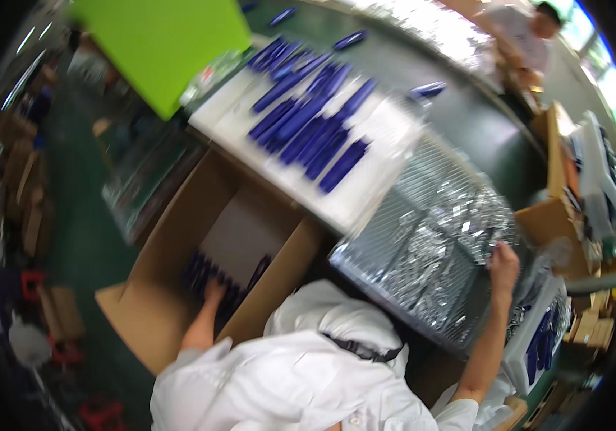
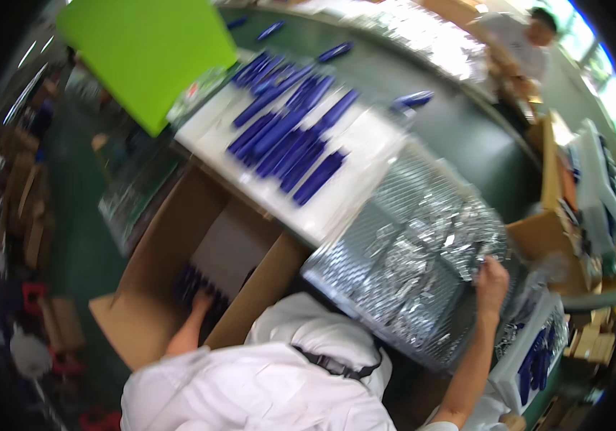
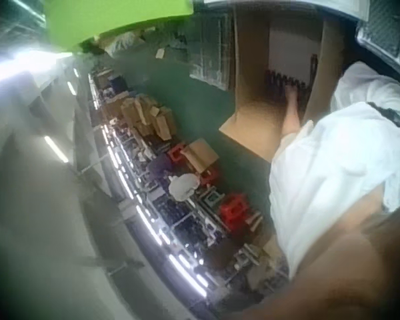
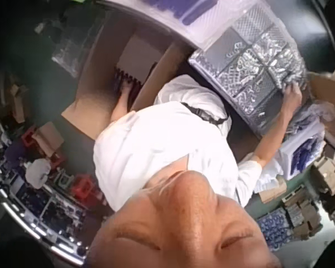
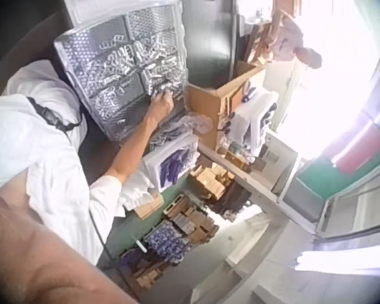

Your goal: Assemble electronic components by inserting internal pieces into plastic housings.

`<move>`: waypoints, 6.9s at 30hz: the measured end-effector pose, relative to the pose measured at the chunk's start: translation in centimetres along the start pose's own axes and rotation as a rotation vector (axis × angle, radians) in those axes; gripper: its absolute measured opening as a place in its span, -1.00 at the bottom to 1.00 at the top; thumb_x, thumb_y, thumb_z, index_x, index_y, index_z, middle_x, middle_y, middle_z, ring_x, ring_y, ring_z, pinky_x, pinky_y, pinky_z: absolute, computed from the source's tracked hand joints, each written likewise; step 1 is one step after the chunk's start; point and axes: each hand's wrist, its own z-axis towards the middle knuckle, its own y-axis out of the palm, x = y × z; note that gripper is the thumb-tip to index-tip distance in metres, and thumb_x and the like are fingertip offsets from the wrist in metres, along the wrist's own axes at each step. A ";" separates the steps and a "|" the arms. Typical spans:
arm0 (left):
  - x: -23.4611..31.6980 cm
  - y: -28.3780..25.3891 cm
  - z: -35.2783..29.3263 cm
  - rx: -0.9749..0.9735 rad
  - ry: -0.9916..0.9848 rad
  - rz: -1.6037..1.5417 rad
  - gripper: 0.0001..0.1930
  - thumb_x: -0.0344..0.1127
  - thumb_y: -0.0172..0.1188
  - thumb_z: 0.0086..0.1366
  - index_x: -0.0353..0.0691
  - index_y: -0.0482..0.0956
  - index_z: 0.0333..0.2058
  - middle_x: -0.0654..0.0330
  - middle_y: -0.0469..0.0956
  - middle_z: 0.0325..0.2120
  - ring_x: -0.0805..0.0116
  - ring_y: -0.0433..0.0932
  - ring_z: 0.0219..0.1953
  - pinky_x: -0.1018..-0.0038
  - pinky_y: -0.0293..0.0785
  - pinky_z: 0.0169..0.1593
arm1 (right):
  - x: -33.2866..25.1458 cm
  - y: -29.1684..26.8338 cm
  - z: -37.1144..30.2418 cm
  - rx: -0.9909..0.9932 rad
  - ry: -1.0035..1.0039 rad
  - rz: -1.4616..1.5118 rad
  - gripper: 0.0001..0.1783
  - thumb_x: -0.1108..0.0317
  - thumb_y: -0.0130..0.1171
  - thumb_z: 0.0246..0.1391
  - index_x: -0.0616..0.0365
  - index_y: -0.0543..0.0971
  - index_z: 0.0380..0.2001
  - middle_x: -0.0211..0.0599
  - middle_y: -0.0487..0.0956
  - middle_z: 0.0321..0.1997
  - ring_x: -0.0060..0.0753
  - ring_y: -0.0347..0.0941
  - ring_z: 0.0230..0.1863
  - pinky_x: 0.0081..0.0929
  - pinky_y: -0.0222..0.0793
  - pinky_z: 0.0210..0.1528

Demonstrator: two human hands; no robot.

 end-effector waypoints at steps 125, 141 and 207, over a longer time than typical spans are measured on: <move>55.1 -8.3 -26.1 -1.500 0.568 -0.828 -0.69 -0.28 -0.01 0.59 -0.31 0.43 0.17 0.13 0.62 -0.37 0.41 0.61 -0.50 0.50 0.56 -0.41 | -15.3 -10.4 -15.2 0.060 0.311 1.253 -0.58 0.69 -0.01 0.21 0.38 0.55 0.13 -0.40 0.57 -0.43 -0.65 0.46 -0.42 -0.64 0.40 -0.34; 55.8 -9.7 -27.0 -1.433 0.695 -0.877 -0.57 -0.48 -0.05 0.52 -0.35 0.34 0.31 0.12 0.61 -0.20 0.48 0.56 -0.36 0.52 0.52 -0.23 | -15.8 -10.1 -12.4 0.327 0.290 1.082 -0.78 0.67 0.33 0.15 0.34 0.70 -0.11 -0.37 0.65 -0.20 -0.69 0.51 -0.24 -0.72 0.41 -0.16; 55.5 -11.4 -26.1 -0.979 1.342 -0.591 -0.66 -0.20 0.25 0.46 -0.28 0.61 0.08 0.02 0.68 -0.31 0.31 0.69 -0.31 0.37 0.59 -0.17 | -17.0 -4.6 -13.4 0.526 0.145 1.225 -0.59 0.82 0.24 0.02 0.21 0.46 -0.09 -0.07 0.57 -0.04 -0.33 0.53 -0.04 -0.41 0.50 0.03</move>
